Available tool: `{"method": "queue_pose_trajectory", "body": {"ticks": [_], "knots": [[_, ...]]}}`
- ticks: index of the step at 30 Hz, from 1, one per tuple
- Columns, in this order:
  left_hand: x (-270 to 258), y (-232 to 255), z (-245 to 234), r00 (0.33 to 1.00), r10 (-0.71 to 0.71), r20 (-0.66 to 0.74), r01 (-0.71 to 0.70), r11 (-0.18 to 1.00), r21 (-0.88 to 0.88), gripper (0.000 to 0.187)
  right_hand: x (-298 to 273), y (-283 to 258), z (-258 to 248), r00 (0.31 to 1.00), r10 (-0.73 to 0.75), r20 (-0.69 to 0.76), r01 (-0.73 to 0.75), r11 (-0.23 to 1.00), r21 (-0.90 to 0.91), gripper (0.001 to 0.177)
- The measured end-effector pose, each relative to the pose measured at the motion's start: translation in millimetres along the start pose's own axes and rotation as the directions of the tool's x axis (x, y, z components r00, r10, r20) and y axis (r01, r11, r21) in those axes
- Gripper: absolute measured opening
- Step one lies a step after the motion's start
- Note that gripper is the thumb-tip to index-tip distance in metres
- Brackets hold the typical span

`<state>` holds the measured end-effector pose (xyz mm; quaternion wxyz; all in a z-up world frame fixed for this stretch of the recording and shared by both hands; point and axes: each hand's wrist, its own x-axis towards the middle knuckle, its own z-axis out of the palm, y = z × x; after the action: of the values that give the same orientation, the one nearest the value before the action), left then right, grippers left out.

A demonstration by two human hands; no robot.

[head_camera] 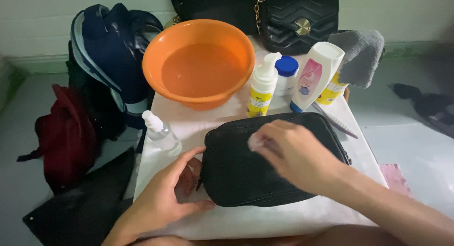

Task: Cleaning a black leather bag using a spray cleaner and a cloth.

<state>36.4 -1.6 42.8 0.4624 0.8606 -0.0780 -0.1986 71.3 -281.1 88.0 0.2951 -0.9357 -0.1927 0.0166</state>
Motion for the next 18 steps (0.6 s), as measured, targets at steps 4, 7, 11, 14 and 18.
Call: {"method": "queue_pose_trajectory", "body": {"ticks": [4, 7, 11, 14, 18], "knots": [[2, -1, -2, 0.999, 0.039, -0.01, -0.039, 0.998, -0.045, 0.104, 7, -26, 8, 0.978, -0.118, 0.174, 0.082, 0.976, 0.203, 0.011], [-1, -2, -1, 1.0, 0.002, -0.029, -0.003, 0.999, -0.034, 0.1, 3, -30, 4, 0.941, -0.202, 0.273, 0.107, 0.939, 0.327, 0.012], [-1, 1, -4, 0.999, 0.039, -0.031, -0.041, 0.997, -0.07, 0.094, 13, -33, -6, 0.973, -0.221, 0.059, 0.201, 0.948, 0.246, 0.015], [2, -2, -3, 1.0, 0.02, -0.003, -0.02, 0.999, -0.047, 0.106, 25, -28, 0, 0.97, -0.207, -0.128, 0.214, 0.976, 0.048, 0.017], [0, -8, 0, 0.997, 0.079, -0.019, -0.08, 0.99, -0.115, 0.099, 32, -23, 21, 0.944, -0.328, -0.033, 0.329, 0.936, 0.126, 0.021]]}}
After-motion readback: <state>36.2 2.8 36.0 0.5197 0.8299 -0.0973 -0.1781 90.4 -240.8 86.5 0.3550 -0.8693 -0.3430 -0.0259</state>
